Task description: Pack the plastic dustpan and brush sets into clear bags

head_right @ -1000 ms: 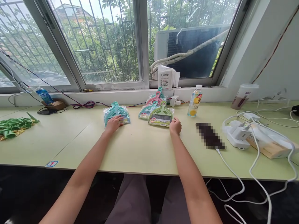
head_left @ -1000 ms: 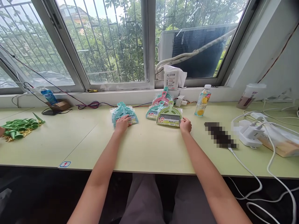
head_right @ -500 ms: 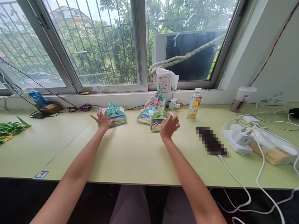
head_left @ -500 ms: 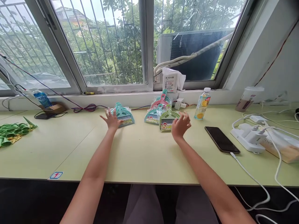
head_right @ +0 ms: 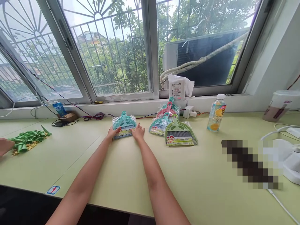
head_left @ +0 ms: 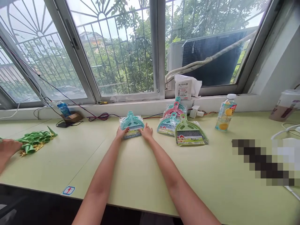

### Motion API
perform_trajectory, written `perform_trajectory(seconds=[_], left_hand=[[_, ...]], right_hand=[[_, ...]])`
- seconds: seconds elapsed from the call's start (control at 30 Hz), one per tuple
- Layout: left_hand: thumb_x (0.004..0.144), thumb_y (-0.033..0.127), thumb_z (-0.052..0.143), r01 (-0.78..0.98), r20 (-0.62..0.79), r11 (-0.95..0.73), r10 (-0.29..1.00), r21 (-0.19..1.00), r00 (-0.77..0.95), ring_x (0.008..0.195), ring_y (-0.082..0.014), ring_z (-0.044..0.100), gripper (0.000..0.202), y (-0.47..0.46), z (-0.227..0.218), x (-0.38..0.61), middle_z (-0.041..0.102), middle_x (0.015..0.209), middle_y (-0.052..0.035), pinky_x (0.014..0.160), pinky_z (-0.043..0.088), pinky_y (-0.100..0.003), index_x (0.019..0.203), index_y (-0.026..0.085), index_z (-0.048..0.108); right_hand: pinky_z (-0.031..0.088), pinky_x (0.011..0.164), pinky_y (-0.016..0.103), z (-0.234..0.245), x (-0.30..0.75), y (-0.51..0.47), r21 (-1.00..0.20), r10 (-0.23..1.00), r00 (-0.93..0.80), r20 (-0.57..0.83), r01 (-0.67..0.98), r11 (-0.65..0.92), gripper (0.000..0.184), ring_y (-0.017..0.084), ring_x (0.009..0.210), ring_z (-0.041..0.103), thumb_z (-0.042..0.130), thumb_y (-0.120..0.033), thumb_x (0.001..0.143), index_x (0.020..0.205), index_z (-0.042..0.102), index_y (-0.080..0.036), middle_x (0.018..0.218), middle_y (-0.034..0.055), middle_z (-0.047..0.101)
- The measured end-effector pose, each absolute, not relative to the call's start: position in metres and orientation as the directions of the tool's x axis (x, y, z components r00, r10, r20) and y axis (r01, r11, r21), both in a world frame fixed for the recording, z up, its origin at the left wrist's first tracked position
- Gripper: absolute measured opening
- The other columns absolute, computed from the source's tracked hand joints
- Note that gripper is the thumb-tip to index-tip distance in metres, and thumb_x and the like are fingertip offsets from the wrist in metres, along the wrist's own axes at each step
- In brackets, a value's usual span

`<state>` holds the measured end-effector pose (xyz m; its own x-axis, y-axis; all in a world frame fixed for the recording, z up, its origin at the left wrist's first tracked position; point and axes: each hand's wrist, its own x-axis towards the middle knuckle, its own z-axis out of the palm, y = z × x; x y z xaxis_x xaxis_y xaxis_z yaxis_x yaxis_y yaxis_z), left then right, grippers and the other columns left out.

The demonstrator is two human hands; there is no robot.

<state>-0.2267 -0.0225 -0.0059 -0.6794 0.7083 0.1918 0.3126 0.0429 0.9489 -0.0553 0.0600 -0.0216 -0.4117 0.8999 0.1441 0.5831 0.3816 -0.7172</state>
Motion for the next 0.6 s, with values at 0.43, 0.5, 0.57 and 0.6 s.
perform_trajectory(seconds=[0.43, 0.5, 0.57, 0.6], left_hand=[[0.037, 0.033, 0.092, 0.173, 0.156, -0.05, 0.721, 0.984, -0.675, 0.081, -0.0282, 0.068, 0.058, 0.003, -0.005, -0.241, 0.071, 0.083, -0.01, 0.07, 0.057, -0.038, 0.085, 0.013, 0.065], [0.042, 0.032, 0.09, 0.276, 0.3, -0.151, 0.704, 0.949, -0.644, 0.094, -0.028, 0.066, 0.062, 0.014, 0.001, -0.239, 0.07, 0.096, -0.0091, 0.081, 0.055, -0.038, 0.096, 0.015, 0.065], [0.051, 0.033, 0.087, 0.461, 0.512, -0.276, 0.671, 0.844, -0.537, 0.105, -0.0275, 0.063, 0.065, 0.031, 0.009, -0.236, 0.067, 0.109, -0.0096, 0.092, 0.051, -0.039, 0.108, 0.016, 0.062], [0.056, 0.034, 0.084, 0.536, 0.563, -0.282, 0.672, 0.795, -0.482, 0.109, -0.0272, 0.062, 0.064, 0.041, 0.012, -0.233, 0.066, 0.113, -0.0101, 0.096, 0.049, -0.039, 0.113, 0.017, 0.061]], right_hand=[[0.042, 0.099, 0.035, -0.022, -0.052, 0.087, -0.745, 0.951, -0.234, 0.203, 0.593, 0.305, 0.063, 0.029, 0.126, 0.053, 0.065, -0.049, 0.083, 0.136, 0.051, -0.017, 0.139, 0.017, 0.051], [0.044, 0.095, 0.032, -0.022, -0.05, 0.091, -0.758, 0.948, -0.196, 0.252, 0.569, 0.319, 0.055, 0.025, 0.122, 0.056, 0.059, -0.046, 0.088, 0.136, 0.05, -0.019, 0.138, 0.015, 0.049], [0.044, 0.094, 0.031, -0.021, -0.048, 0.098, -0.78, 0.944, -0.127, 0.306, 0.535, 0.325, 0.052, 0.023, 0.119, 0.057, 0.054, -0.04, 0.092, 0.139, 0.046, -0.021, 0.139, 0.0137, 0.048], [0.043, 0.095, 0.032, -0.02, -0.047, 0.102, -0.795, 0.945, -0.085, 0.317, 0.52, 0.313, 0.051, 0.023, 0.119, 0.057, 0.053, -0.037, 0.093, 0.14, 0.045, -0.021, 0.14, 0.0134, 0.048]])
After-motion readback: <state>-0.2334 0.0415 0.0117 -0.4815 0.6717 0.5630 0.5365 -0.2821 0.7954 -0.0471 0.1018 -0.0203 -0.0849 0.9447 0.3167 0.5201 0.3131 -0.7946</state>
